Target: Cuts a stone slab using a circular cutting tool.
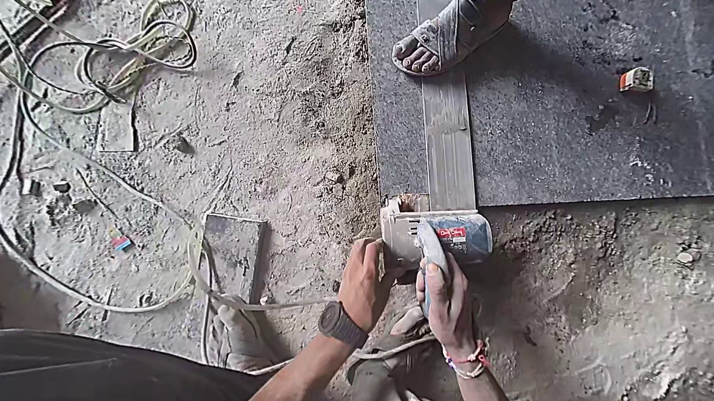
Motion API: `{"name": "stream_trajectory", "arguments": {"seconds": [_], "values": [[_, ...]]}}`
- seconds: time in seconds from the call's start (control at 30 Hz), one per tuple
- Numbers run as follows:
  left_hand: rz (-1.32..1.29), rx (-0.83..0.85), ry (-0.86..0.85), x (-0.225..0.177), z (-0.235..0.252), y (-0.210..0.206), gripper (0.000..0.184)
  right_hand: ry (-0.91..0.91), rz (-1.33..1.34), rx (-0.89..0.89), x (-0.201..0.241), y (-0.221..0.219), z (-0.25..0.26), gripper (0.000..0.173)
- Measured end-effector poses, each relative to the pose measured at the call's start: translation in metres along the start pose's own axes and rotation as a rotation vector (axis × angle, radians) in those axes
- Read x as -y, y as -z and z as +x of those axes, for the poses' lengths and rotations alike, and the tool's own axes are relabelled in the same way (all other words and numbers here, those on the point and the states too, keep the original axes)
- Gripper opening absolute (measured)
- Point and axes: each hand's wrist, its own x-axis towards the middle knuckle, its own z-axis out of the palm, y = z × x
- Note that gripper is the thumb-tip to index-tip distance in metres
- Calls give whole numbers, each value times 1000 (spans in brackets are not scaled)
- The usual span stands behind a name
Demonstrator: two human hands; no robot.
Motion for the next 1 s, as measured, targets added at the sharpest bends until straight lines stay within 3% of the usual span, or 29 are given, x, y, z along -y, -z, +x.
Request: {"name": "stream_trajectory", "arguments": {"seconds": [1.0], "values": [[-24,-41,-24,7,15,-4,47,26,-31,-5,-1,-2,13,68]]}}
